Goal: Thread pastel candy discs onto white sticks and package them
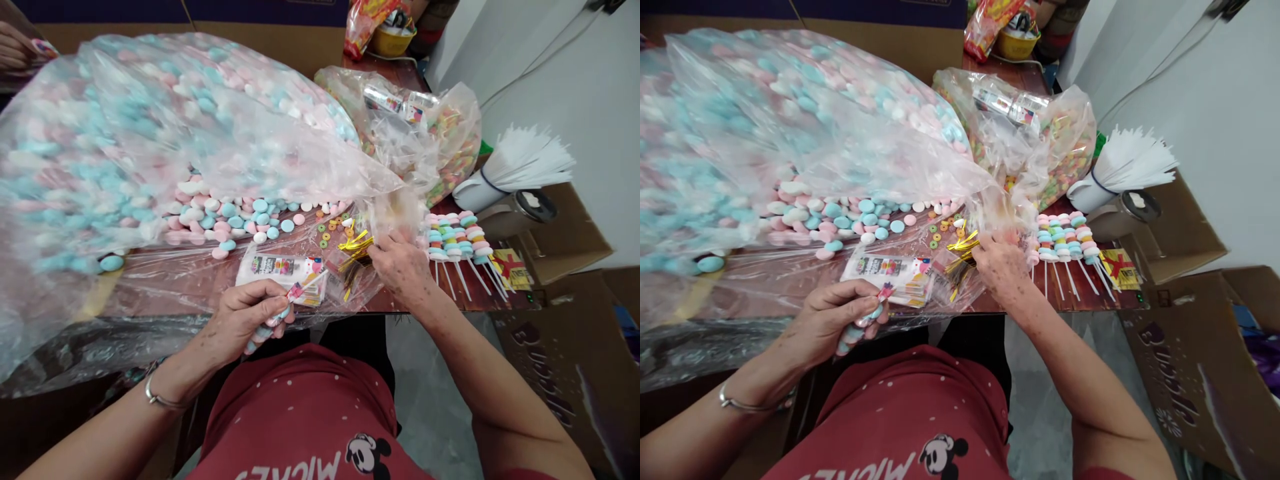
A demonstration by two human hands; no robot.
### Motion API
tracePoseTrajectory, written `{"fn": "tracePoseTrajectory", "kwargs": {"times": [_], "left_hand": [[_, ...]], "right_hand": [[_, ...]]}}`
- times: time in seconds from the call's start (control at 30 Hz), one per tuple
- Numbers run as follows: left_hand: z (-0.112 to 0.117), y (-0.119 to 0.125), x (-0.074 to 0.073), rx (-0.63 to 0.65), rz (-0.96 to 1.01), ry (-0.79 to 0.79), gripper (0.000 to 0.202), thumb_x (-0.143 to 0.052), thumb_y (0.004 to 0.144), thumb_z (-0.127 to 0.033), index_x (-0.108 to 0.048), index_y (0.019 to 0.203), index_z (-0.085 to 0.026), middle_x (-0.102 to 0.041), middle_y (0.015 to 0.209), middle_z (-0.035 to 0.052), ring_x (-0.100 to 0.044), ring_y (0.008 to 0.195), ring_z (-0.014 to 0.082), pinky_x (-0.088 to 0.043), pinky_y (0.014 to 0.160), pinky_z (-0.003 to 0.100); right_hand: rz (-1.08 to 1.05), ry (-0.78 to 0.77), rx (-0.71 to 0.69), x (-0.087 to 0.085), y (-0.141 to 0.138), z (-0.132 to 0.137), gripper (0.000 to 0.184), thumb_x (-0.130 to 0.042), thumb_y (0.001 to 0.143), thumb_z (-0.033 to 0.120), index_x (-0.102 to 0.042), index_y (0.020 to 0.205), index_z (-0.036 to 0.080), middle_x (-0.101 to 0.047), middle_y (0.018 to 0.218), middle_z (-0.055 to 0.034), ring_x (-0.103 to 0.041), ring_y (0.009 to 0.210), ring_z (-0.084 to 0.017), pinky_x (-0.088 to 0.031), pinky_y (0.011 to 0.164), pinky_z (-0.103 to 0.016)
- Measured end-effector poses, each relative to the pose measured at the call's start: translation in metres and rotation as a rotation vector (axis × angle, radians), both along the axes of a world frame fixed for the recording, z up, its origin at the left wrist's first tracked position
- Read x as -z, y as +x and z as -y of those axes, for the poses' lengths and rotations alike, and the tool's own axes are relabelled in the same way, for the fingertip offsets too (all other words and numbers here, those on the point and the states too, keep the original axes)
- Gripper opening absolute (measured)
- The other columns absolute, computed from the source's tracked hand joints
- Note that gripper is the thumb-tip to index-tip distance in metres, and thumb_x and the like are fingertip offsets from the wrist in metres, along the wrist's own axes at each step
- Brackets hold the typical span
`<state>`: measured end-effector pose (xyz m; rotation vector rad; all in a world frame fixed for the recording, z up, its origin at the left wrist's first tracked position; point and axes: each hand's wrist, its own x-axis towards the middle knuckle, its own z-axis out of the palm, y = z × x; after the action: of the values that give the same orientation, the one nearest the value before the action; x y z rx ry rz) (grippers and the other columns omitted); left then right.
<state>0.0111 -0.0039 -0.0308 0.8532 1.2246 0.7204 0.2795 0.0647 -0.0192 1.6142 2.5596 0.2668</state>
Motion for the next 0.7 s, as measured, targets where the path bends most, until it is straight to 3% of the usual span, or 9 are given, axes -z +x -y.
{"fn": "tracePoseTrajectory", "kwargs": {"times": [0.2,0.4,0.53,0.7], "left_hand": [[-0.003,0.003,0.002,-0.04,0.08,0.013,0.03,-0.074,0.071,-0.042,-0.062,0.072,-0.014,-0.065,0.06,0.0039,-0.051,0.039,0.0101,-0.029,0.024,0.014],[-0.004,0.006,0.005,-0.061,0.129,0.015,0.03,-0.074,0.071,-0.041,-0.061,0.071,-0.015,-0.066,0.06,0.0034,-0.051,0.038,0.0098,-0.03,0.024,0.014],[-0.002,0.007,0.006,-0.058,0.135,-0.002,0.03,-0.074,0.071,-0.041,-0.062,0.072,-0.014,-0.066,0.06,0.0042,-0.052,0.038,0.0101,-0.029,0.023,0.013],[-0.001,0.007,0.008,-0.081,0.162,-0.002,0.03,-0.076,0.07,-0.041,-0.063,0.072,-0.014,-0.065,0.06,0.004,-0.053,0.039,0.0112,-0.029,0.023,0.014]], "right_hand": [[-0.031,-0.043,0.071,0.002,0.009,0.003,0.022,-0.045,0.091,0.01,-0.066,0.089,0.016,-0.066,0.081,-0.0098,-0.056,0.078,-0.021,-0.027,0.058,-0.03],[-0.096,0.039,0.085,0.005,0.007,0.001,0.024,-0.041,0.093,0.014,-0.064,0.094,0.016,-0.068,0.087,-0.0097,-0.058,0.083,-0.021,-0.03,0.06,-0.029],[-0.074,-0.044,0.102,0.004,-0.004,0.005,0.019,-0.046,0.092,0.015,-0.064,0.098,0.016,-0.068,0.09,-0.0106,-0.059,0.083,-0.022,-0.03,0.059,-0.03],[-0.03,-0.064,0.177,0.013,-0.011,0.011,0.025,-0.045,0.087,0.005,-0.065,0.099,0.014,-0.069,0.092,-0.0135,-0.059,0.084,-0.025,-0.032,0.06,-0.031]]}}
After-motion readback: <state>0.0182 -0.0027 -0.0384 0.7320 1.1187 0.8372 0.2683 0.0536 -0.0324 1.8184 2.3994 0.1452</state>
